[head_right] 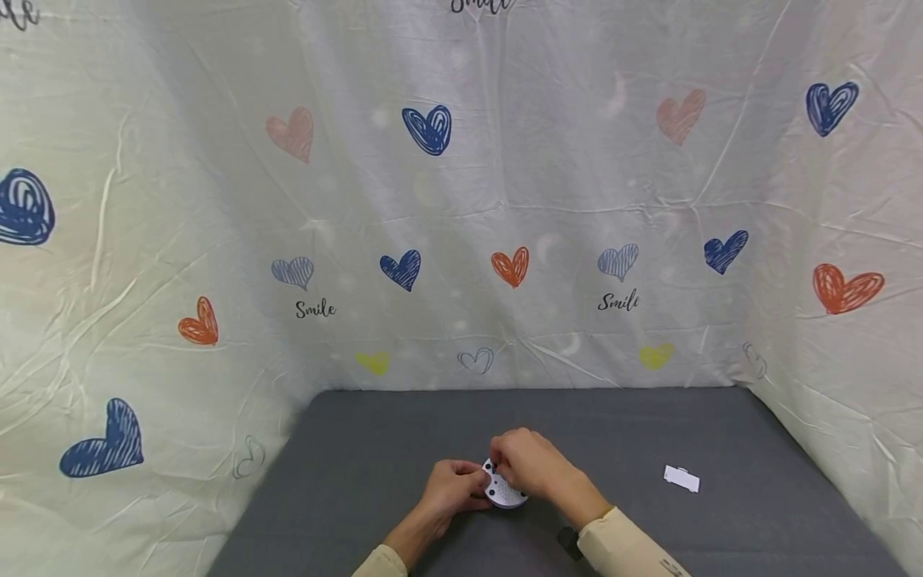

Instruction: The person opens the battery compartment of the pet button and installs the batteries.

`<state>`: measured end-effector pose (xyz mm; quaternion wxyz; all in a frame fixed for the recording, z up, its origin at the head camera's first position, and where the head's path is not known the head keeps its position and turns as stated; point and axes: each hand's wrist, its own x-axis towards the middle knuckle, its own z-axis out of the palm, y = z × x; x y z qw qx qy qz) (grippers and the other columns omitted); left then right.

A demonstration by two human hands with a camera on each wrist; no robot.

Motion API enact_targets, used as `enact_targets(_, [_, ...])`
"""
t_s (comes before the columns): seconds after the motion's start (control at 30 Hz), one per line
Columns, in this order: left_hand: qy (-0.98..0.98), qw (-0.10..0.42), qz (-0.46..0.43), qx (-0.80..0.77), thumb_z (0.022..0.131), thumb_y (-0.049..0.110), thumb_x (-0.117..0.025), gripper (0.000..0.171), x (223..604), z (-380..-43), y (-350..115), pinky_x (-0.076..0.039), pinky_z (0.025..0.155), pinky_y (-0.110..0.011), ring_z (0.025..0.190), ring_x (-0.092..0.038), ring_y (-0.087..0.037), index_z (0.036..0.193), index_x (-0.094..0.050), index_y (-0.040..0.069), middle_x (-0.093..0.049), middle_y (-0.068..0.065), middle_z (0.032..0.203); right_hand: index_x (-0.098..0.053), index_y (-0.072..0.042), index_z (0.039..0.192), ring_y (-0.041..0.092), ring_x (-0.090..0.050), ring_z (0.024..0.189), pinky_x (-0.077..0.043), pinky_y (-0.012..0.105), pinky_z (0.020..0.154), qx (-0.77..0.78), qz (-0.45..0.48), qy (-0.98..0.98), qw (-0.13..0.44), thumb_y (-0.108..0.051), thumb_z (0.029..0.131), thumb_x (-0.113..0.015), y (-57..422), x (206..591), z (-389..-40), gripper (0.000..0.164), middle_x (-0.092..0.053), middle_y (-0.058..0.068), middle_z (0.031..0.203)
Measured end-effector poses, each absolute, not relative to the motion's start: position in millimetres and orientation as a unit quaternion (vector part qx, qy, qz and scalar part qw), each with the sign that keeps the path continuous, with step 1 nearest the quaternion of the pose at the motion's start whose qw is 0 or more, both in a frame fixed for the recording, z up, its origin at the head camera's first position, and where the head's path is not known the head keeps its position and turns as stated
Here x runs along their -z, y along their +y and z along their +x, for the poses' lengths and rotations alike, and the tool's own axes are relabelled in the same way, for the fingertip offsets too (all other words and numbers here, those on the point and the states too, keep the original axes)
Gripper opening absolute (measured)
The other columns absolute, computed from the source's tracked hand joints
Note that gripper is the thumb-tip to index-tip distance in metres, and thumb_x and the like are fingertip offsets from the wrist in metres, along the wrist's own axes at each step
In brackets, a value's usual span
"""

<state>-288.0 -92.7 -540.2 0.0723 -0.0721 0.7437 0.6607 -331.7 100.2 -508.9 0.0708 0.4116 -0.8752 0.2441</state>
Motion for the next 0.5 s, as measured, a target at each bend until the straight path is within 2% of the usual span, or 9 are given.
enact_targets(0.3, [0.741,0.072,-0.064,-0.664,0.088,0.001,-0.071,0.021,538,-286,-92,-0.072,0.066,-0.034,0.072,-0.074,-0.014,0.106,-0.076,-0.008,-0.074,-0.012,0.088,-0.076,-0.016,0.092,0.006,-0.065,0.078,-0.058,0.026,0.064,-0.226,0.384,-0.894,0.055,-0.002,0.092,-0.080,96,502,-322,0.014,-0.074,-0.004,0.088])
enact_targets(0.5, [0.740,0.071,-0.069,-0.665,0.089,0.001,-0.071,0.020,538,-287,-92,-0.071,0.066,-0.033,0.071,-0.073,-0.014,0.106,-0.076,-0.008,-0.074,-0.013,0.088,-0.077,-0.017,0.096,0.005,-0.064,0.078,-0.056,0.024,0.064,-0.216,0.380,-0.898,0.054,-0.003,0.092,-0.081,95,500,-320,0.015,-0.073,-0.004,0.089])
